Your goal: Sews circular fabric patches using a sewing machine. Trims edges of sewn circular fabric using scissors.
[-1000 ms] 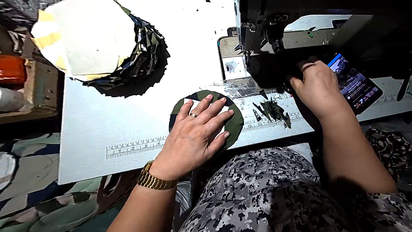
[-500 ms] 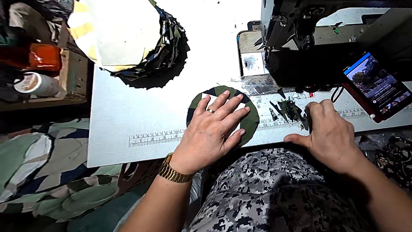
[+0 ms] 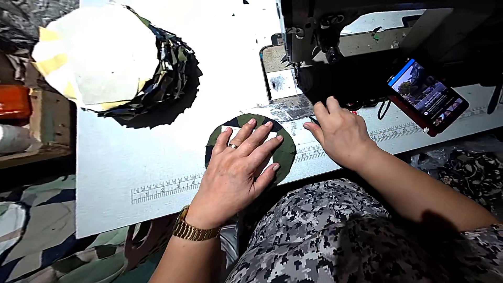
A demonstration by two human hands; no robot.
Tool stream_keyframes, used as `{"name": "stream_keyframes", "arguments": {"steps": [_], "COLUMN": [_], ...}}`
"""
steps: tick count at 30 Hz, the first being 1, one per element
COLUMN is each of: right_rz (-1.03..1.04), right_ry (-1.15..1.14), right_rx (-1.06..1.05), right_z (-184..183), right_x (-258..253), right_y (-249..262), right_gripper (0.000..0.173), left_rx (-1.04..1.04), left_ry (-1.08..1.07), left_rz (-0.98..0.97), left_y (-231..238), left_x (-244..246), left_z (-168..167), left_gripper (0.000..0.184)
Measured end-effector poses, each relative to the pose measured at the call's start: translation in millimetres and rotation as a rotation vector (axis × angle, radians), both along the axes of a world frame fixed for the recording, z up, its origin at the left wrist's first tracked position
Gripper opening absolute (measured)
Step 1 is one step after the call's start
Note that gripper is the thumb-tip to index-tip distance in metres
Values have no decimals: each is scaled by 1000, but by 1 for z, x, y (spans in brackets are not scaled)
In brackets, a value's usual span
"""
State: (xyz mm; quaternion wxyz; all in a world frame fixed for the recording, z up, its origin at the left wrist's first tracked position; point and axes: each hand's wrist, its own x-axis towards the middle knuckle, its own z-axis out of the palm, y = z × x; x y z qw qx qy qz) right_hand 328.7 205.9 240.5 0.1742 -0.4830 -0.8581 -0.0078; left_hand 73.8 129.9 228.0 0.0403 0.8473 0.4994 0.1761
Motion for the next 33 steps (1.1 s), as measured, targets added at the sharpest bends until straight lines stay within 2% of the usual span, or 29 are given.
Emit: {"name": "stream_keyframes", "arguments": {"steps": [3, 7, 13, 20, 25, 29, 33], "right_rz": [53, 95, 75, -19, -57, -61, -125], "right_ry": [29, 88, 243, 496, 631, 806, 834], "right_rx": [52, 72, -43, -38, -105, -303, -347], "right_z": [-4, -7, 4, 4, 7, 28, 51], "right_x": [3, 9, 43, 88, 100, 116, 168], "right_y": [2, 1, 0, 3, 3, -8, -34], "right_gripper": [23, 14, 20, 17, 15, 10, 8], "left_rx": [-1, 4, -5, -14, -19, -5, -2], "left_ry": [-1, -4, -18, -20, -16, -22, -29], "left_rz": [-1, -1, 4, 0, 1, -11, -5], "left_y": [0, 0, 0, 0, 0, 0, 1], "left_x": [-1, -1, 0, 1, 1, 0, -1], "left_z": [0, -1, 1, 3, 2, 1, -2], "left_gripper": [53, 53, 53, 52, 53, 54, 54]}}
